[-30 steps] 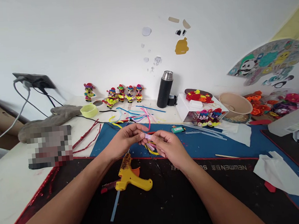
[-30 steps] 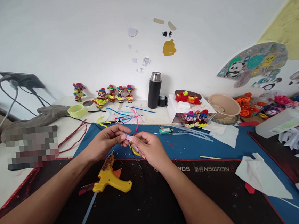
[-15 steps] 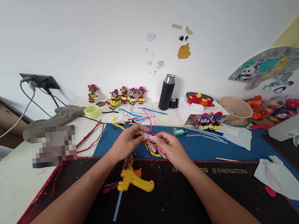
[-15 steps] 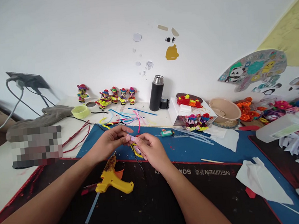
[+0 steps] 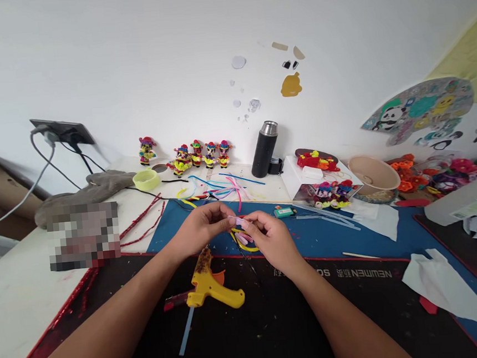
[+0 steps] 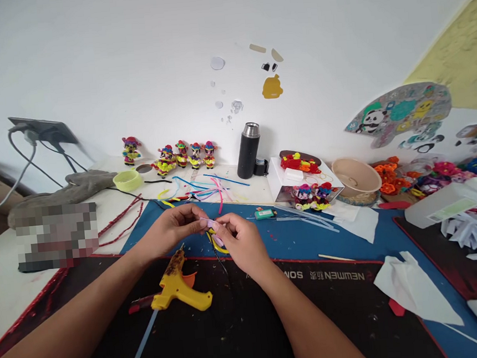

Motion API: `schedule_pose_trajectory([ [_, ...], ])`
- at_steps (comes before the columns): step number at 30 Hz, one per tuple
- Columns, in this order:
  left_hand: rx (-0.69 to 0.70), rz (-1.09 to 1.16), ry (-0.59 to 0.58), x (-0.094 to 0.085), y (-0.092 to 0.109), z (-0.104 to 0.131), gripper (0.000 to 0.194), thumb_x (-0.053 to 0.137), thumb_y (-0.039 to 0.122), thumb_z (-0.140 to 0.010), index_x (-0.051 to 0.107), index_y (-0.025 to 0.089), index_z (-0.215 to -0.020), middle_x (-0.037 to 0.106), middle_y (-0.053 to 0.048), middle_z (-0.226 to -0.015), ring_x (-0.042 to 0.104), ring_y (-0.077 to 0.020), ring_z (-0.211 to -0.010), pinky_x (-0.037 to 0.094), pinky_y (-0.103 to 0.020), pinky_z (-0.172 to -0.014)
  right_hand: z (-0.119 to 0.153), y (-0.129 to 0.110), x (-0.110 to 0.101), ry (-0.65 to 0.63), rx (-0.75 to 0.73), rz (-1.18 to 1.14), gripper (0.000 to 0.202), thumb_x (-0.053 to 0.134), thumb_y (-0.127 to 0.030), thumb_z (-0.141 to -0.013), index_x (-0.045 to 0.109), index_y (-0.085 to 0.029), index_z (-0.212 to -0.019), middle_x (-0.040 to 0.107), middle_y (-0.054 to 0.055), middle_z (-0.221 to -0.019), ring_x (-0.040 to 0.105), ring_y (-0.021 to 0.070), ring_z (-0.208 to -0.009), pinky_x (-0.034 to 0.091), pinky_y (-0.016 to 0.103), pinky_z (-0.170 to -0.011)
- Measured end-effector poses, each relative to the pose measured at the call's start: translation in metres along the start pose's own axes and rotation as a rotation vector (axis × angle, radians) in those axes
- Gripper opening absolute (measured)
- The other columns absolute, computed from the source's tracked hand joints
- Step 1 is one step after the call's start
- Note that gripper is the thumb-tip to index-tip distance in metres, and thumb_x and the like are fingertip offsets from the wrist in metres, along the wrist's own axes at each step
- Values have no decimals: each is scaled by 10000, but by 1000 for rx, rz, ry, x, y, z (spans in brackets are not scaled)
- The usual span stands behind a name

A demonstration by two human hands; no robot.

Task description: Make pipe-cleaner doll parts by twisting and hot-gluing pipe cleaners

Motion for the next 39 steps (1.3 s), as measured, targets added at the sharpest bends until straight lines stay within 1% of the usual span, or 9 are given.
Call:
schedule_pose_trajectory([
  [6,8,-8,-40,5,2,1,305,782,441,-889,694,153,-938,725,-53,-879,660,-184,-821,503,-309,-763,1,-2,-1,19,-46,72,286,649,-485,-988,732,-211,-1004,656,-8,-679,530,156,-602,375,275,-583],
  [12,52,-17,-93,10,2,3,287,800,386,-883,699,166,-1037,725,-54,-958,673,-193,-887,528,-323,-828,1,-6,-4,37,-85,181,227,648,-431,-984,745,-226,-994,603,-33,-611,497,148,-552,326,283,-556],
  [15,72,-73,-80,9,0,4,243,775,382,-910,712,171,-1014,739,-60,-955,679,-196,-890,529,-315,-828,2,-7,-3,25,-99,214,215,632,-413,-996,748,-232,-1014,664,-16,-664,555,155,-583,357,283,-575],
  [19,84,-60,-56,7,-2,4,235,774,389,-915,717,170,-980,748,-62,-931,688,-195,-880,536,-310,-812,2,-7,-1,4,-108,215,234,614,-420,-1012,751,-235,-1054,715,5,-721,603,167,-615,395,285,-593],
  [23,56,1,-23,6,-3,3,254,802,392,-886,710,162,-940,742,-50,-882,684,-182,-826,540,-300,-767,2,-8,0,-15,-126,244,211,628,-397,-1008,752,-244,-1083,746,10,-747,644,182,-643,412,291,-611],
  [26,36,22,-38,7,-2,3,257,818,388,-873,712,157,-919,750,-48,-861,687,-175,-805,543,-296,-756,3,-8,0,-12,-126,256,206,621,-386,-1015,756,-245,-1078,788,30,-821,688,196,-697,428,299,-633],
  [32,-9,56,-46,9,-4,3,301,845,425,-839,710,158,-873,736,-41,-791,680,-171,-737,553,-304,-715,4,-8,0,-3,-139,281,189,626,-371,-1015,772,-258,-1054,805,41,-880,701,205,-727,447,302,-651],
  [35,-11,72,-54,9,-3,2,300,842,422,-844,723,153,-903,737,-46,-811,680,-172,-751,551,-300,-717,4,-9,-1,3,-146,280,191,619,-369,-1022,773,-258,-1043,805,40,-886,701,206,-739,459,306,-670],
  [39,-26,130,-71,5,-2,1,338,861,413,-826,741,149,-1000,741,-47,-857,683,-172,-769,547,-299,-727,4,-10,-2,23,-147,261,194,621,-374,-1023,771,-255,-1056,798,36,-859,693,197,-706,447,306,-645],
])
Point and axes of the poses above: each hand's wrist, its own z-axis away from the middle knuckle, its own x-axis out of the palm, y = z × x, the point moved 5 cm from there along -z, towards the middle knuckle
